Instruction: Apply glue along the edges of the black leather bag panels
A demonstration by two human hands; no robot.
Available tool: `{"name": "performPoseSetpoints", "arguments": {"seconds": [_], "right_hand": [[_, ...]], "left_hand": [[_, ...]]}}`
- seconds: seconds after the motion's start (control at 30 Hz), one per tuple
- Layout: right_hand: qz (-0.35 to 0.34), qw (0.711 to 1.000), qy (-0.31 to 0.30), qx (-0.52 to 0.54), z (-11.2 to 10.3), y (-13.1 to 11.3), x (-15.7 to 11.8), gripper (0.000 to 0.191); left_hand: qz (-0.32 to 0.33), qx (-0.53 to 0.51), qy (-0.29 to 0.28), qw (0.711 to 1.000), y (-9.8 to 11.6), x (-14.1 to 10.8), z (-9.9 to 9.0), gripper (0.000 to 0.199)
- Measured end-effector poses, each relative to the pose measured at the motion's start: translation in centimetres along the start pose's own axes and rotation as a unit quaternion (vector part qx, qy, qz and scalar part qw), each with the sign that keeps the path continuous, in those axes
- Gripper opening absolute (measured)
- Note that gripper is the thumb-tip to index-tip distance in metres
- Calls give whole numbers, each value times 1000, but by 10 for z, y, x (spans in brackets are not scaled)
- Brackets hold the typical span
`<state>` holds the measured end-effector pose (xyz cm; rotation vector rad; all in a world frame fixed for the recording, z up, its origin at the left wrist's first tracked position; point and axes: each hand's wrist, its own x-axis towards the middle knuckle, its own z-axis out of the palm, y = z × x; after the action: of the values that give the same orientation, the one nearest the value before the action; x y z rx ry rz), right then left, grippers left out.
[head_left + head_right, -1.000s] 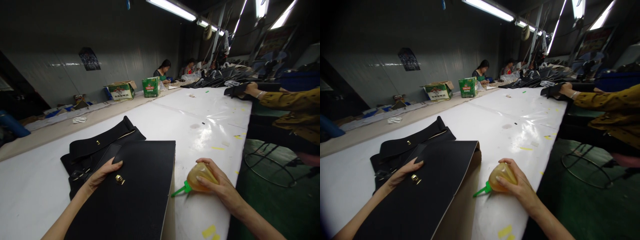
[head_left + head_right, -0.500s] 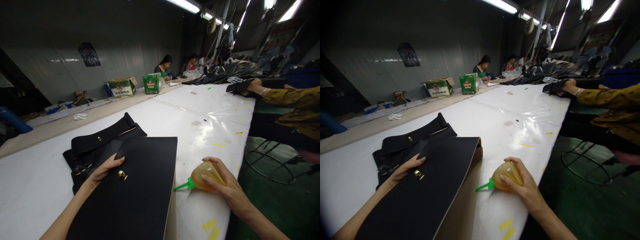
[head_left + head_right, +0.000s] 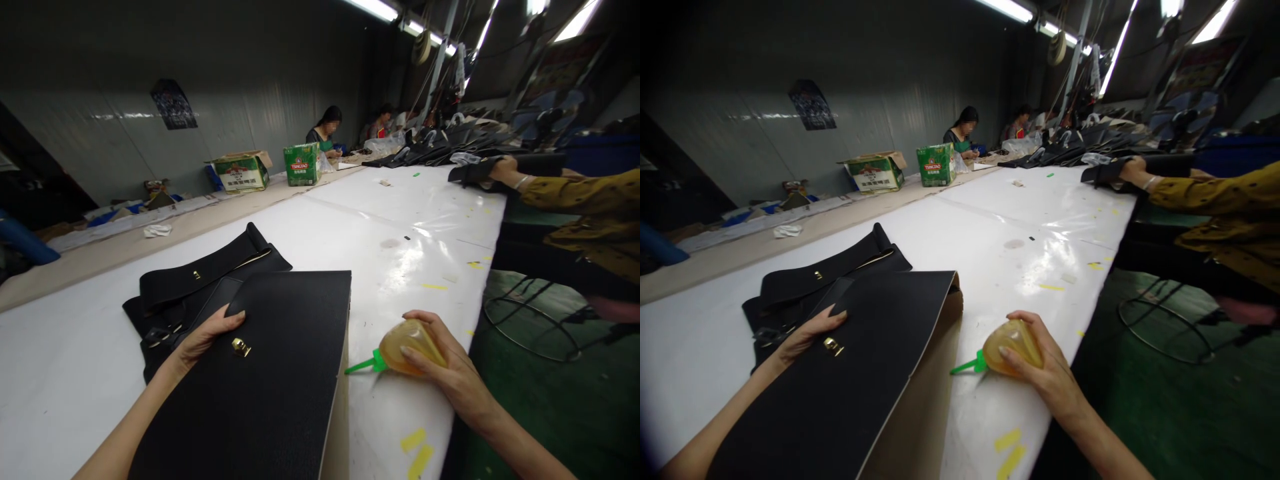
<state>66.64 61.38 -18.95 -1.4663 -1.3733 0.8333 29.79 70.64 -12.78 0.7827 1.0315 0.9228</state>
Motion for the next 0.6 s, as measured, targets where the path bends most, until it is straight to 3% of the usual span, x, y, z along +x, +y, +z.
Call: {"name": "performPoseSetpoints", "arguments": {"seconds": [0.17,0.37,0.53,0.6], "right_hand": [[14,998,-63,-2,1,4,-26,45],[-8,999,-22,-33,1,4,-34,44],[7,995,-96,-15,3,5,-50,44],[6,996,-93,-9,3,4,-51,44]], "left_hand": [[9,10,9,1000,1,-3,1,65],[11,13,4,1000,1,-7,3,62],[26,15,12,999,0,-11,2,53],[25,12,13,1000,-2,-13,3,56]]}}
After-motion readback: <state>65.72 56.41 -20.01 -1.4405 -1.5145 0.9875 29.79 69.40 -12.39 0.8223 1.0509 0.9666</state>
